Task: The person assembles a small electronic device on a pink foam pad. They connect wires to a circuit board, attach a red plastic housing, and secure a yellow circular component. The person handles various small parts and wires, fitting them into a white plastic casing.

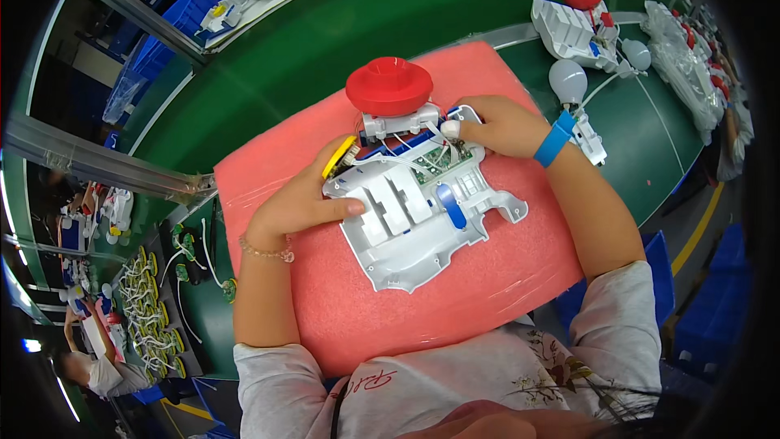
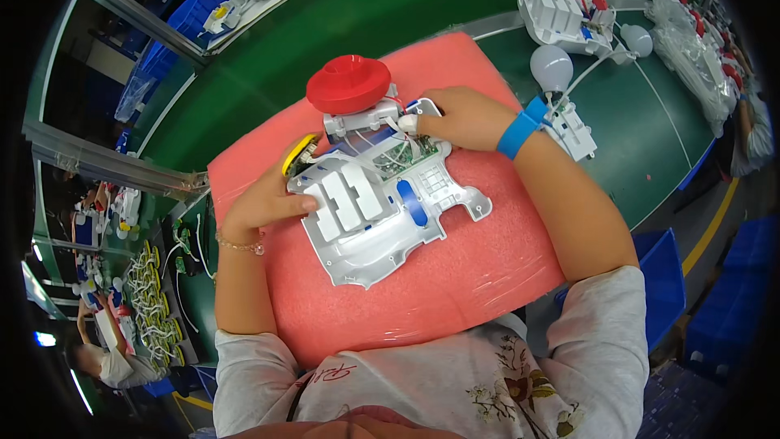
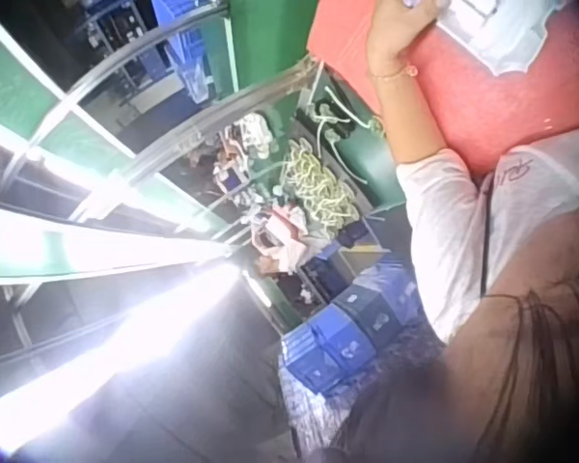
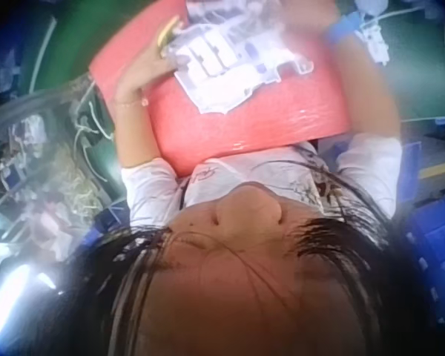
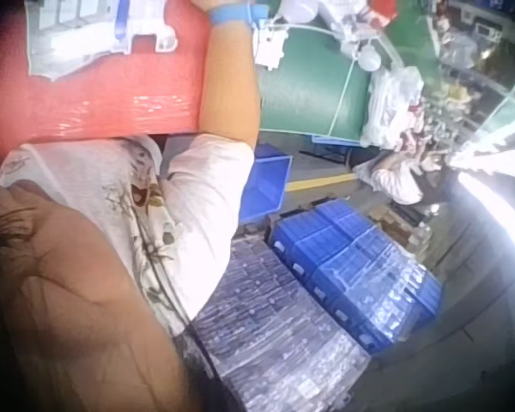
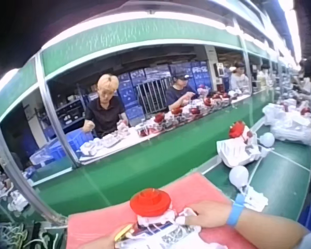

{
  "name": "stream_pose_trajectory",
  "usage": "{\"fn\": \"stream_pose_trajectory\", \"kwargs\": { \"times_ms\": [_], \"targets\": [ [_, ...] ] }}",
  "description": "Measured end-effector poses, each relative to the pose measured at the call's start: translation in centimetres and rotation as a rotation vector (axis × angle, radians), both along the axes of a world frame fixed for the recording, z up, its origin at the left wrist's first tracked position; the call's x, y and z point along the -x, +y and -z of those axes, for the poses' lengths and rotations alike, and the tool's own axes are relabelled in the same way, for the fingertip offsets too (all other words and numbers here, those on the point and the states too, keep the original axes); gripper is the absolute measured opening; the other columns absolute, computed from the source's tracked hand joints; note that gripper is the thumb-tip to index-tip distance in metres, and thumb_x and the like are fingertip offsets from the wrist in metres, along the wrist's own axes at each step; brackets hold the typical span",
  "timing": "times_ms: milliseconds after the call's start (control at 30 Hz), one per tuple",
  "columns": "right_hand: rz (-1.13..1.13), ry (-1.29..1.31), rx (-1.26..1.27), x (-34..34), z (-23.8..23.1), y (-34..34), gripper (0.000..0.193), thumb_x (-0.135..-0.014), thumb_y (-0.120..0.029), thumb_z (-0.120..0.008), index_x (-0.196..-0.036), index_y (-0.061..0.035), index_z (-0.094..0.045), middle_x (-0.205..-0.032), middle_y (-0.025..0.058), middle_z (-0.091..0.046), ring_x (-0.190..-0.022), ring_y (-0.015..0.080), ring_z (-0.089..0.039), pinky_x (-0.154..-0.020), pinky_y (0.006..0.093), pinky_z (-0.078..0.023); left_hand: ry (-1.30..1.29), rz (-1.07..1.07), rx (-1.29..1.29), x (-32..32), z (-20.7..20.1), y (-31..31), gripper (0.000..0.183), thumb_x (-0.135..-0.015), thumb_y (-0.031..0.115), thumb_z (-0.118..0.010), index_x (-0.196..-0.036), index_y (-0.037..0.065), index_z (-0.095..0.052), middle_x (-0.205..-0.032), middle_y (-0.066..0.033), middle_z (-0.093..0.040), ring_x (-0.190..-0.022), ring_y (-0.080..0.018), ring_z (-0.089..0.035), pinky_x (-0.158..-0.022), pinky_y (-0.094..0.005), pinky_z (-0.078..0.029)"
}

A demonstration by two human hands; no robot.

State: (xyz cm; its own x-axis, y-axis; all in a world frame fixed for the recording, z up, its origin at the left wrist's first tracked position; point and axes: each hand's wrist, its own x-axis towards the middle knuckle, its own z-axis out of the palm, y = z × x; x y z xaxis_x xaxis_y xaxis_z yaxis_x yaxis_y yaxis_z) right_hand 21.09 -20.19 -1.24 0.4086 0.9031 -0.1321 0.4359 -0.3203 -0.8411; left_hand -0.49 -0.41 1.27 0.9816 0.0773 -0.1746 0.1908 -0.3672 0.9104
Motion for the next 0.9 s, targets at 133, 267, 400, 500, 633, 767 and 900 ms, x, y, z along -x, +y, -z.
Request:
{"fn": "stream_pose_trajectory", "kwargs": {
  "times_ms": [133,267,400,500,633,767,900],
  "targets": [
    [0.024,0.158,0.016,0.5,-0.7,0.2,0.031,-0.082,-0.033,-0.053,-0.092,-0.0047,-0.057,-0.068,0.0022,-0.054,-0.052,0.0072,-0.049,-0.042,0.0208,-0.04,0.006,0.03,0.205,0.4,0.5,0.5,0.092,-0.058,0.018,-0.076,-0.132,0.005,-0.022,-0.126,-0.0098,-0.037,-0.119,-0.0192,-0.031,-0.099,-0.0288,-0.023],
    [0.1,0.224,-0.053,0.1,-0.8,0.2,0.031,-0.082,-0.032,-0.052,-0.096,-0.0048,-0.056,-0.068,0.0003,-0.054,-0.052,0.0051,-0.047,-0.042,0.0191,-0.038,-0.084,-0.104,0.547,0.3,2.4,0.5,0.083,-0.063,0.022,-0.074,-0.129,0.002,-0.028,-0.12,-0.008,-0.044,-0.109,-0.0182,-0.044,-0.092,-0.0313,-0.035],
    [0.189,0.257,-0.168,-0.6,-0.3,0.4,0.034,-0.083,-0.031,-0.051,-0.102,-0.0039,-0.056,-0.072,0.0014,-0.055,-0.056,0.0054,-0.047,-0.045,0.0188,-0.038,-0.164,-0.272,0.685,-0.7,3.1,-0.4,0.048,-0.078,0.018,-0.058,-0.119,0.002,-0.039,-0.108,-0.007,-0.052,-0.098,-0.0155,-0.052,-0.084,-0.0299,-0.042],
    [0.205,0.076,-0.221,-0.5,-0.5,0.3,0.036,-0.084,-0.032,-0.051,-0.105,-0.0026,-0.055,-0.078,0.0052,-0.057,-0.065,0.0102,-0.051,-0.054,0.0224,-0.041,-0.257,-0.442,0.693,-1.8,3.0,-0.2,0.046,-0.082,0.01,-0.05,-0.124,0.003,-0.033,-0.11,-0.0071,-0.05,-0.097,-0.0155,-0.052,-0.083,-0.0289,-0.043],
    [0.22,-0.266,-0.234,-1.3,-0.8,-0.3,0.043,-0.083,-0.038,-0.05,-0.105,-0.0014,-0.054,-0.085,0.0141,-0.059,-0.078,0.0224,-0.057,-0.069,0.0311,-0.044,-0.365,-0.59,0.71,-1.9,3.0,1.0,0.039,-0.078,0.002,-0.042,-0.117,0.003,-0.039,-0.105,-0.0071,-0.052,-0.092,-0.0158,-0.054,-0.078,-0.0281,-0.046],
    [0.291,-0.429,-0.191,-2.9,-0.5,-1.2,0.049,-0.081,-0.045,-0.048,-0.101,-0.0014,-0.055,-0.087,0.0161,-0.059,-0.08,0.028,-0.057,-0.07,0.0355,-0.044,-0.476,-0.638,0.776,-2.7,2.8,2.3,0.041,-0.076,0.002,-0.039,-0.116,0.004,-0.039,-0.104,-0.0093,-0.052,-0.092,-0.0187,-0.055,-0.078,-0.0303,-0.047],
    [0.158,-0.426,0.005,-3.2,-1.6,-1.7,0.044,-0.08,-0.039,-0.052,-0.1,-0.0003,-0.055,-0.091,0.0172,-0.058,-0.083,0.0309,-0.055,-0.073,0.0365,-0.043,-0.562,-0.682,0.702,-4.2,3.2,5.7,0.045,-0.073,0.002,-0.036,-0.117,0.005,-0.038,-0.107,-0.0104,-0.051,-0.096,-0.0226,-0.053,-0.082,-0.0327,-0.045]
  ]
}}
